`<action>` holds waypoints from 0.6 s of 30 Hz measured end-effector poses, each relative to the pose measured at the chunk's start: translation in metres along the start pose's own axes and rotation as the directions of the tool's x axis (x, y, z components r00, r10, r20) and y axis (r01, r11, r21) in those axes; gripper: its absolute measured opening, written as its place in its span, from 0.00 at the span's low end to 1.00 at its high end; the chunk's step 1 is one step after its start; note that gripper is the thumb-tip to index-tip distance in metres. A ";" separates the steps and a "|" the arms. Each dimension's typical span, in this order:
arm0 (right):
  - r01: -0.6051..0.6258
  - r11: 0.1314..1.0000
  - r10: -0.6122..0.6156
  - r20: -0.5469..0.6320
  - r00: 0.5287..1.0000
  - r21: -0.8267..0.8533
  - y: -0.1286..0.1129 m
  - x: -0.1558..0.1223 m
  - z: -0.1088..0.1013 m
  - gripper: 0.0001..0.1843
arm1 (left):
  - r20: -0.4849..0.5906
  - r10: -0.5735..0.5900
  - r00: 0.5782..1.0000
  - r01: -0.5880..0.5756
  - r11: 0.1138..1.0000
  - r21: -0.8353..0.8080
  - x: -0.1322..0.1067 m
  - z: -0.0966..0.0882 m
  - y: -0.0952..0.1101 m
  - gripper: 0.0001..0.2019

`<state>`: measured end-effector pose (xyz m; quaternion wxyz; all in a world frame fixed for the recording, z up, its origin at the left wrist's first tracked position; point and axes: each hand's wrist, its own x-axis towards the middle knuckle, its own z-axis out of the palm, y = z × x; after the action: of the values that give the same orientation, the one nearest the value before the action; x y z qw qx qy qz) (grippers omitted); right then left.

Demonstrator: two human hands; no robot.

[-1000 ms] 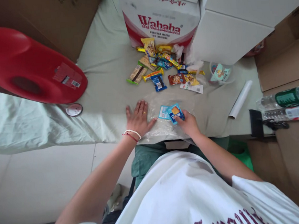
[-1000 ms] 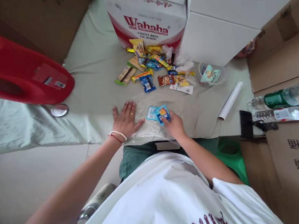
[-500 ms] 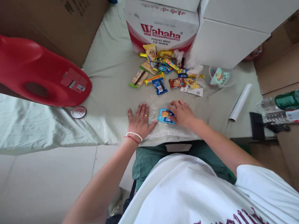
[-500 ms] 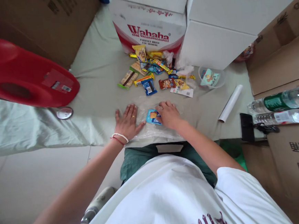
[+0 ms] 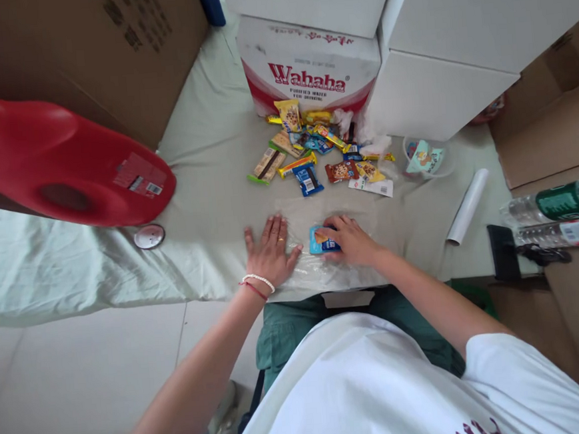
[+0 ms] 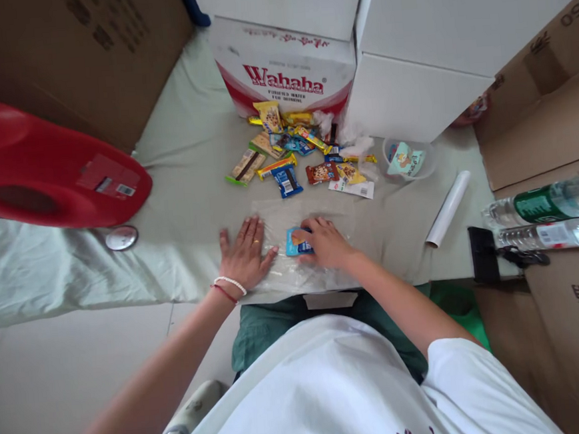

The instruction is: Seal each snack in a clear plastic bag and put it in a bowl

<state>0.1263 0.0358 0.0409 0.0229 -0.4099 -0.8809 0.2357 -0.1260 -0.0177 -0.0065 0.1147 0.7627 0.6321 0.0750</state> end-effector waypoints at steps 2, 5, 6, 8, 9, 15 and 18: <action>-0.010 0.996 0.018 -0.093 0.996 0.089 0.015 0.015 -0.013 0.30 | -0.007 0.008 1.000 -0.008 1.000 -0.005 0.000 0.001 -0.001 0.38; -0.187 0.976 0.207 -0.217 0.954 0.108 0.045 0.058 -0.045 0.17 | -0.017 0.016 1.000 -0.017 1.000 -0.016 0.000 0.000 -0.002 0.38; -0.263 0.962 0.274 -0.235 0.932 0.078 0.056 0.076 -0.056 0.16 | -0.020 0.016 1.000 -0.016 1.000 -0.020 0.000 0.000 -0.002 0.38; -0.370 0.929 0.358 -0.263 0.896 0.002 0.074 0.114 -0.073 0.14 | -0.025 0.013 1.000 -0.013 1.000 -0.027 0.000 -0.001 -0.002 0.38; -0.389 0.920 0.364 -0.277 0.889 -0.040 0.081 0.133 -0.078 0.14 | -0.027 0.011 1.000 -0.012 1.000 -0.029 0.000 -0.001 -0.002 0.38; -0.326 0.919 0.255 -0.299 0.920 -0.220 0.090 0.213 -0.076 0.16 | -0.013 0.003 1.000 -0.003 1.000 -0.022 0.001 -0.003 -0.001 0.37; -0.283 0.937 0.214 -0.303 0.929 -0.205 0.087 0.223 -0.076 0.24 | -0.003 0.004 1.000 -0.004 1.000 -0.022 0.001 -0.003 -0.001 0.37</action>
<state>0.0580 0.2770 0.0369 0.0644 -0.5474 -0.8317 0.0668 -0.1278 -0.0159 -0.0038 0.1217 0.7627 0.6298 0.0833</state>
